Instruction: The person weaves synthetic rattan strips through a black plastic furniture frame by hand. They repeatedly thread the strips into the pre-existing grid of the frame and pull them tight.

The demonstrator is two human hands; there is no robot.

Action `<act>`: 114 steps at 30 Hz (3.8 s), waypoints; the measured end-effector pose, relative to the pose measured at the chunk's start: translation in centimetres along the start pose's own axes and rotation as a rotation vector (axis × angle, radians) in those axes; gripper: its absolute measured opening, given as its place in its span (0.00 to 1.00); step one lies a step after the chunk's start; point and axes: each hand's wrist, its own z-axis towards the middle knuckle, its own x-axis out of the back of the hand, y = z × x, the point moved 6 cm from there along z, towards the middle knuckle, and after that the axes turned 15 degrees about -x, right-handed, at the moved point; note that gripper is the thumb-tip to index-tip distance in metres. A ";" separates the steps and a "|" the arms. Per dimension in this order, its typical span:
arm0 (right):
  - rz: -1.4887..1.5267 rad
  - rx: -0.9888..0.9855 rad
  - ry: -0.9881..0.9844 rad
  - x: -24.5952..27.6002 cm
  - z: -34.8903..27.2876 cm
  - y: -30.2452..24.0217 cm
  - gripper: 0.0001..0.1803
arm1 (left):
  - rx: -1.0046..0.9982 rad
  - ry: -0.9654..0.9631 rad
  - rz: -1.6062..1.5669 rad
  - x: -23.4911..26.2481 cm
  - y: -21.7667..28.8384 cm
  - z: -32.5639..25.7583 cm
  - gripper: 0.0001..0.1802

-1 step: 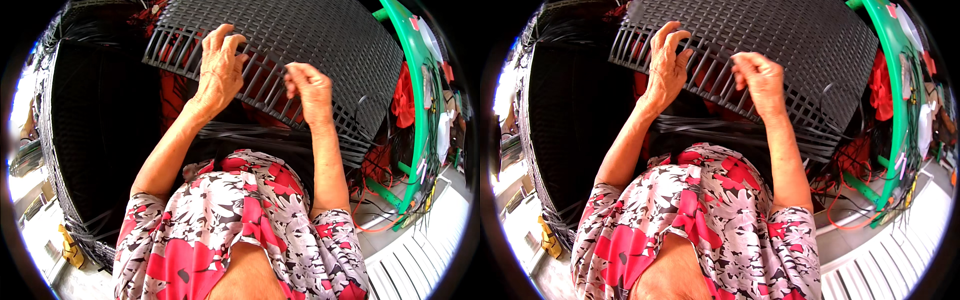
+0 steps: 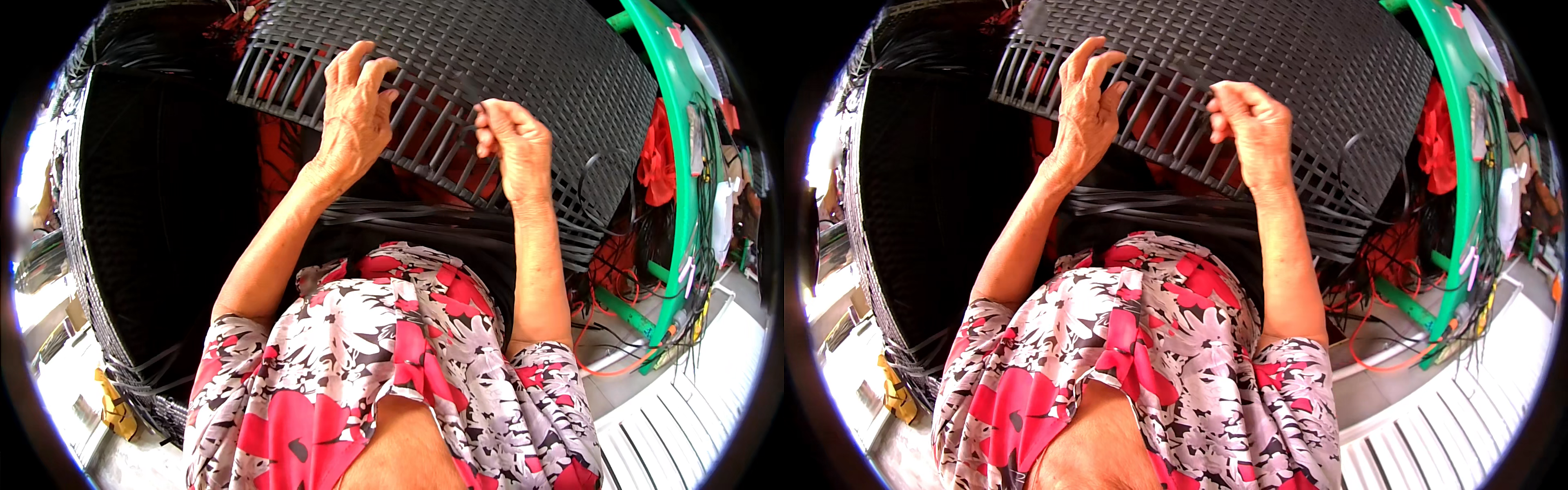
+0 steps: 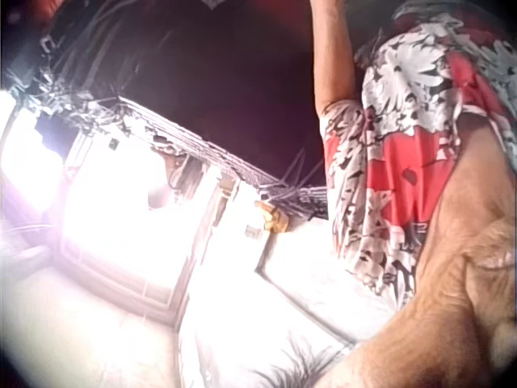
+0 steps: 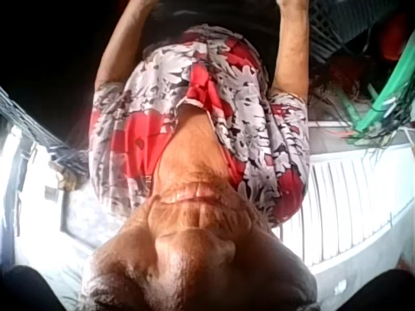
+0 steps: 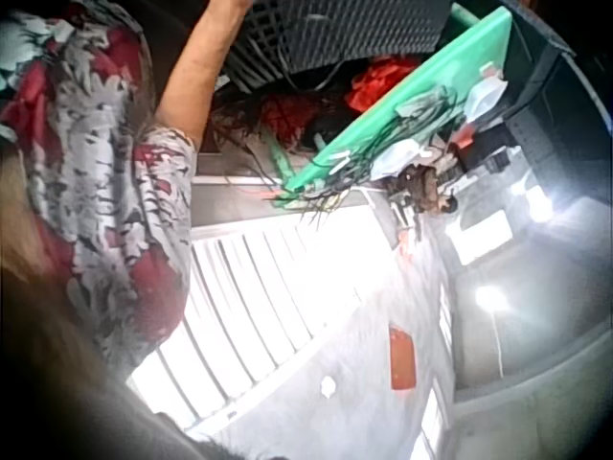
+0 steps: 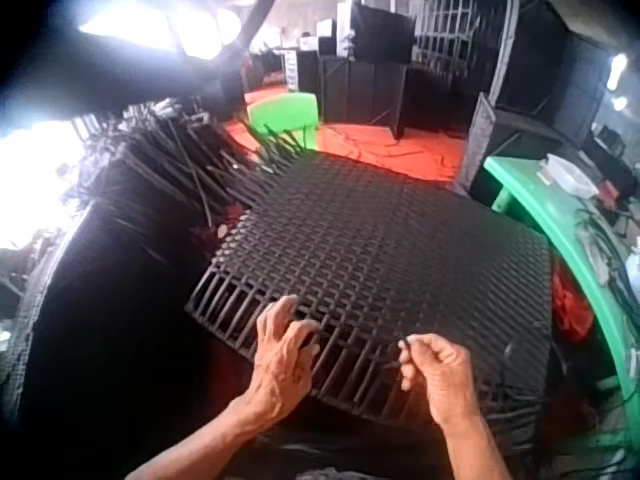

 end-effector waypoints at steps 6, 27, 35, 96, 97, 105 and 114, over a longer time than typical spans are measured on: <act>0.078 0.043 0.017 1.1 -2.0 0.8 0.14 | 0.048 -0.075 -0.057 -2.4 1.7 -2.9 0.16; -1.063 0.125 0.116 -4.3 1.2 0.6 0.11 | 0.174 -0.211 -0.052 -3.8 -0.4 -4.3 0.12; -0.433 0.185 -0.176 -7.4 -0.1 1.2 0.10 | -0.018 -0.040 -0.051 2.4 1.8 -0.4 0.09; -0.958 0.314 0.108 -13.2 5.4 1.8 0.05 | 0.259 -0.369 0.132 -1.3 -8.1 -4.9 0.15; -0.952 0.339 0.104 -13.4 5.8 2.3 0.05 | 0.246 -0.354 0.114 -1.3 -8.1 -4.7 0.10; -0.727 0.539 0.087 -12.5 4.5 1.7 0.09 | 0.340 -0.097 -0.087 1.0 -8.1 -4.0 0.05; -0.527 0.063 -0.063 -15.3 5.5 2.0 0.07 | 0.254 0.025 0.176 3.9 -9.1 -3.8 0.05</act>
